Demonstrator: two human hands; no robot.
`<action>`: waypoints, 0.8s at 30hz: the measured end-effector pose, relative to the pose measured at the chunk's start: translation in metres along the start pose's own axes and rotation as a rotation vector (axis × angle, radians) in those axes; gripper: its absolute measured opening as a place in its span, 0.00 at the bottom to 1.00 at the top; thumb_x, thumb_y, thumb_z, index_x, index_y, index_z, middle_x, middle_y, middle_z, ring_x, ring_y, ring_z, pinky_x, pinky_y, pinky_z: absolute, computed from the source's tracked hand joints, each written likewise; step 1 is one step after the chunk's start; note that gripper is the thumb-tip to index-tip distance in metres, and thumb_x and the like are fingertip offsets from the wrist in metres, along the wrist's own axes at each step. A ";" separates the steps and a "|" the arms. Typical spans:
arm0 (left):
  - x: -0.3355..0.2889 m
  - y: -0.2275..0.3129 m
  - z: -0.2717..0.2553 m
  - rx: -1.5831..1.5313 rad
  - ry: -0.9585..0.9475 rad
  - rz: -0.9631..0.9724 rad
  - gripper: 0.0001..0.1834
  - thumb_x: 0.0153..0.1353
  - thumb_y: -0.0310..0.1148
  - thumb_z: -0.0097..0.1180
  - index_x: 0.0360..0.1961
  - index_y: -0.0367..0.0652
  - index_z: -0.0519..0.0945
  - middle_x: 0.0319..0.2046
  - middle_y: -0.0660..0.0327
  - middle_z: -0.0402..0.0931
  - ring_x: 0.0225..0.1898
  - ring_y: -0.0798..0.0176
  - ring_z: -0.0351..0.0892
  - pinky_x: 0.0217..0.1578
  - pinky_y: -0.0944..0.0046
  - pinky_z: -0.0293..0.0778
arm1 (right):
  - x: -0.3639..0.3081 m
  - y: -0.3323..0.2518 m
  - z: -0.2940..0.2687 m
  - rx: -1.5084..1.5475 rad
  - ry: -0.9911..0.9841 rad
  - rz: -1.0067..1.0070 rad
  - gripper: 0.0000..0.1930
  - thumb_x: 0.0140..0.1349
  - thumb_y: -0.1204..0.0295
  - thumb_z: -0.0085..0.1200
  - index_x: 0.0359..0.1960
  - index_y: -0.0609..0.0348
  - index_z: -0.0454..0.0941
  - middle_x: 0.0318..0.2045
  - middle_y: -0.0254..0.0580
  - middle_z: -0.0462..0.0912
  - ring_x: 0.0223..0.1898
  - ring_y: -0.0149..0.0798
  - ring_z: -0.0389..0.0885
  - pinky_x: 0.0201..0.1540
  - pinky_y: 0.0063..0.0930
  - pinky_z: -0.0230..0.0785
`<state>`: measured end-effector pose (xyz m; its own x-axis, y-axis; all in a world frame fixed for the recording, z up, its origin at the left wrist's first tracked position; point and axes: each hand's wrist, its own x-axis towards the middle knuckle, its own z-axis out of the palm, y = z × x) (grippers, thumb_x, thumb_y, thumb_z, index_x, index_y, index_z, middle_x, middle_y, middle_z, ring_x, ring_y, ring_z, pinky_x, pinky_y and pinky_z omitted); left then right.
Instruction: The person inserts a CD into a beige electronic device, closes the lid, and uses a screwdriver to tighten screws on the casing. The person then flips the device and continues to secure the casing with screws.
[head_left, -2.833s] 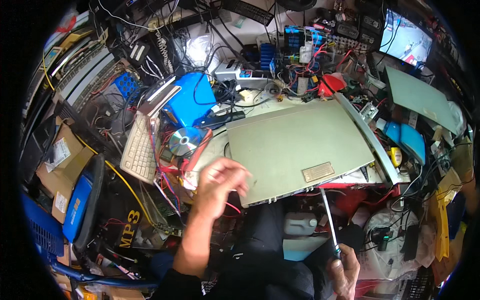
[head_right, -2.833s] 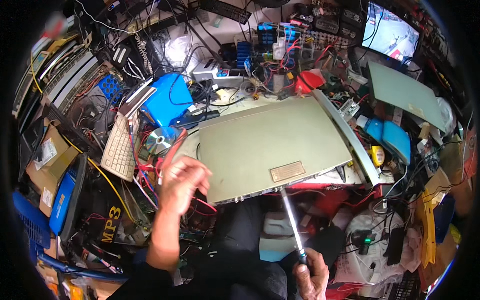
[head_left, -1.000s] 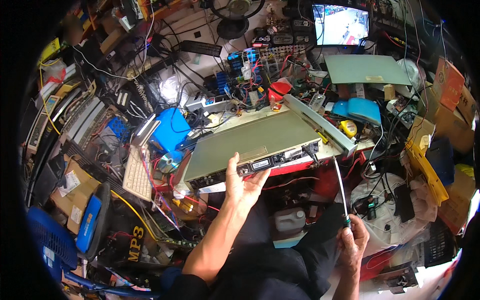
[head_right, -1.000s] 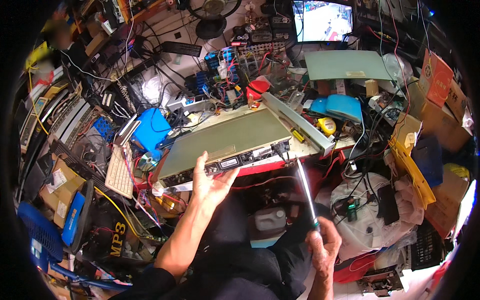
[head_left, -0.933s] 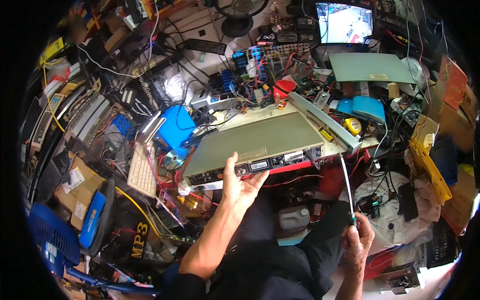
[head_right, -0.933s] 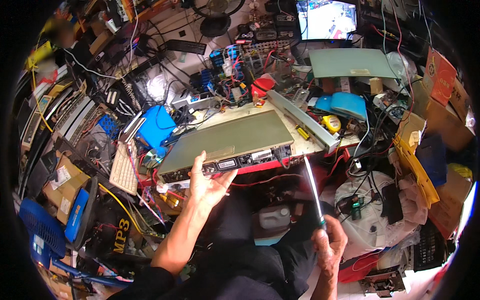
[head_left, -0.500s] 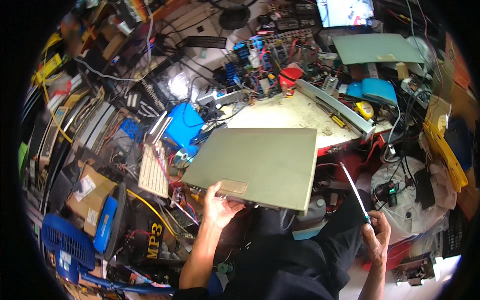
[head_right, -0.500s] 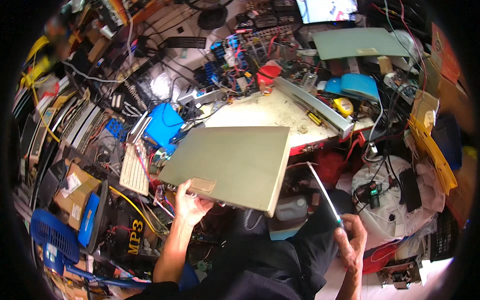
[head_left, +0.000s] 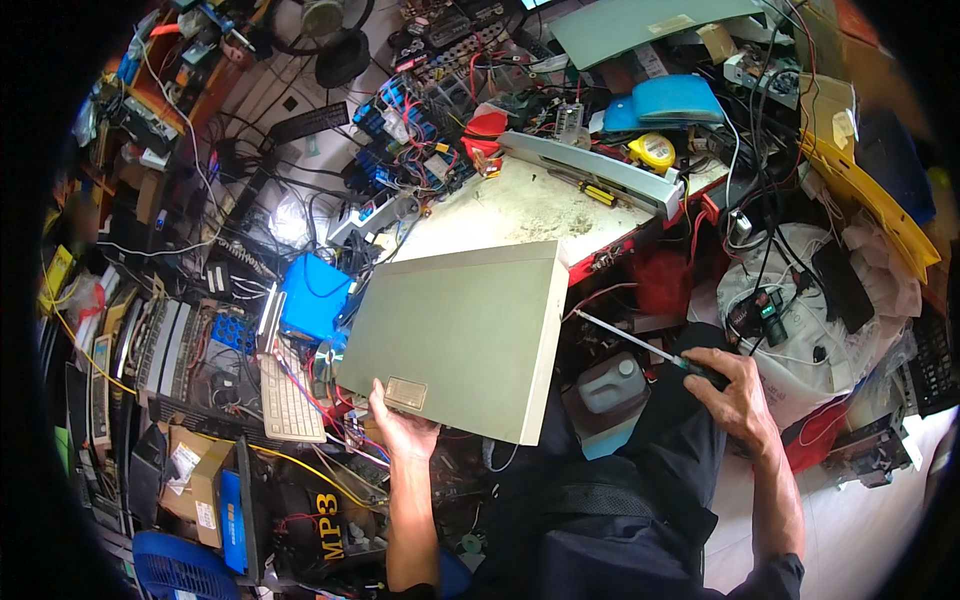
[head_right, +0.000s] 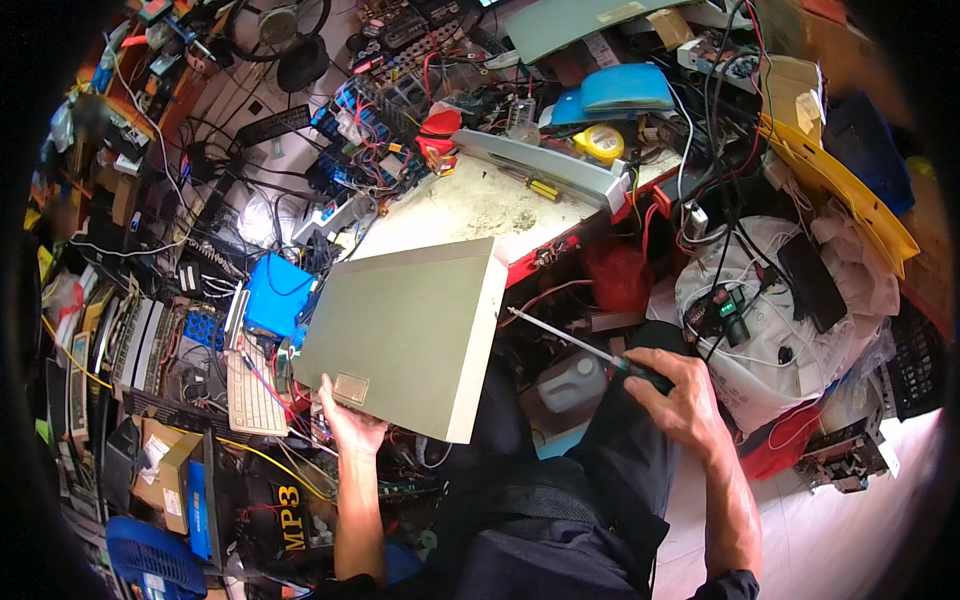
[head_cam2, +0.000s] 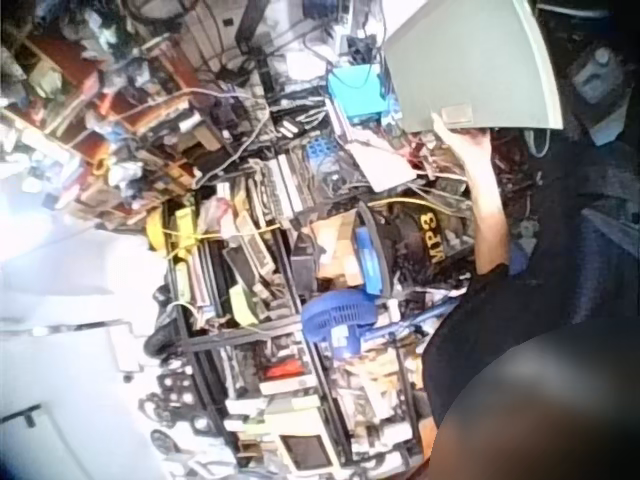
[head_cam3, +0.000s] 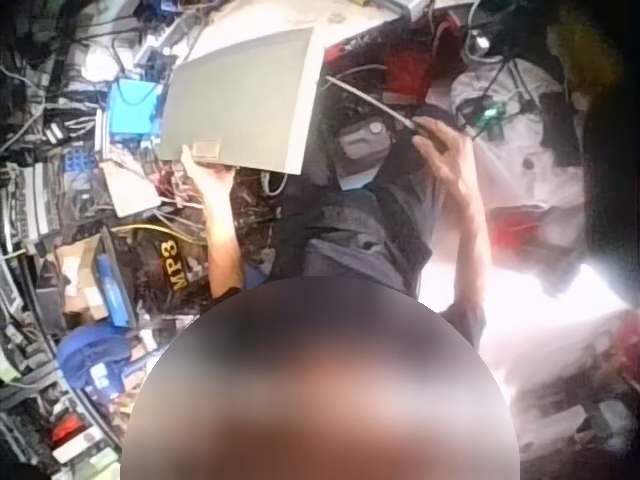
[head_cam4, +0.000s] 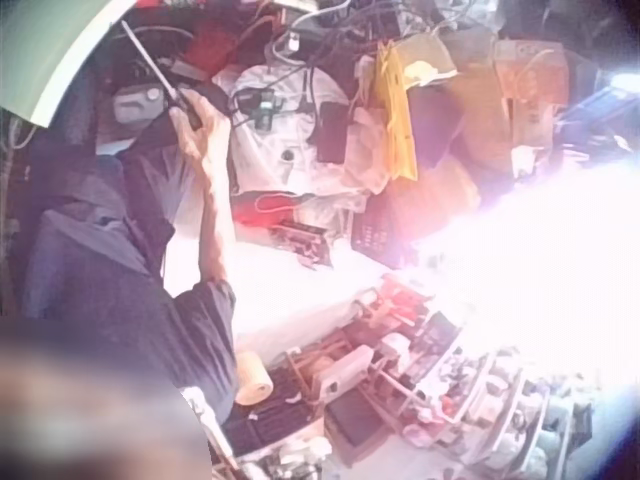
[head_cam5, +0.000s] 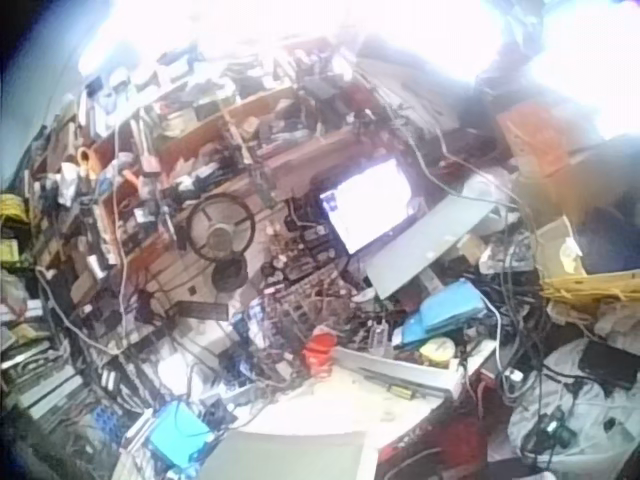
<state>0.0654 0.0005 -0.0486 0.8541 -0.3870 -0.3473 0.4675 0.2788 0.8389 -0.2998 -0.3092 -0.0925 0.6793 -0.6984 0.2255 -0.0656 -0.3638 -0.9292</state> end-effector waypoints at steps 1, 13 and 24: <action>-0.001 -0.001 0.001 0.019 0.013 0.011 0.40 0.61 0.71 0.54 0.67 0.59 0.74 0.62 0.62 0.74 0.62 0.52 0.73 0.59 0.40 0.71 | 0.005 0.001 -0.001 -0.034 -0.009 -0.011 0.19 0.58 0.70 0.64 0.50 0.66 0.84 0.38 0.53 0.88 0.39 0.52 0.87 0.47 0.39 0.76; -0.013 0.000 0.020 0.106 0.110 0.032 0.43 0.60 0.72 0.55 0.67 0.55 0.74 0.61 0.60 0.75 0.61 0.50 0.73 0.59 0.40 0.72 | 0.032 0.003 -0.007 -0.007 -0.135 0.033 0.20 0.59 0.72 0.67 0.53 0.67 0.84 0.45 0.56 0.89 0.47 0.53 0.88 0.52 0.39 0.78; -0.007 0.005 0.010 0.097 0.020 -0.012 0.35 0.67 0.71 0.49 0.54 0.50 0.79 0.38 0.68 0.83 0.25 0.70 0.79 0.11 0.70 0.59 | 0.065 -0.020 -0.034 -0.122 -0.111 -0.293 0.23 0.50 0.77 0.66 0.50 0.64 0.79 0.40 0.47 0.78 0.42 0.48 0.81 0.46 0.36 0.74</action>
<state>0.0591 -0.0043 -0.0379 0.8531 -0.3725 -0.3653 0.4547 0.1877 0.8706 -0.2789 -0.3681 -0.0493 0.7572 -0.4845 0.4381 0.0616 -0.6148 -0.7863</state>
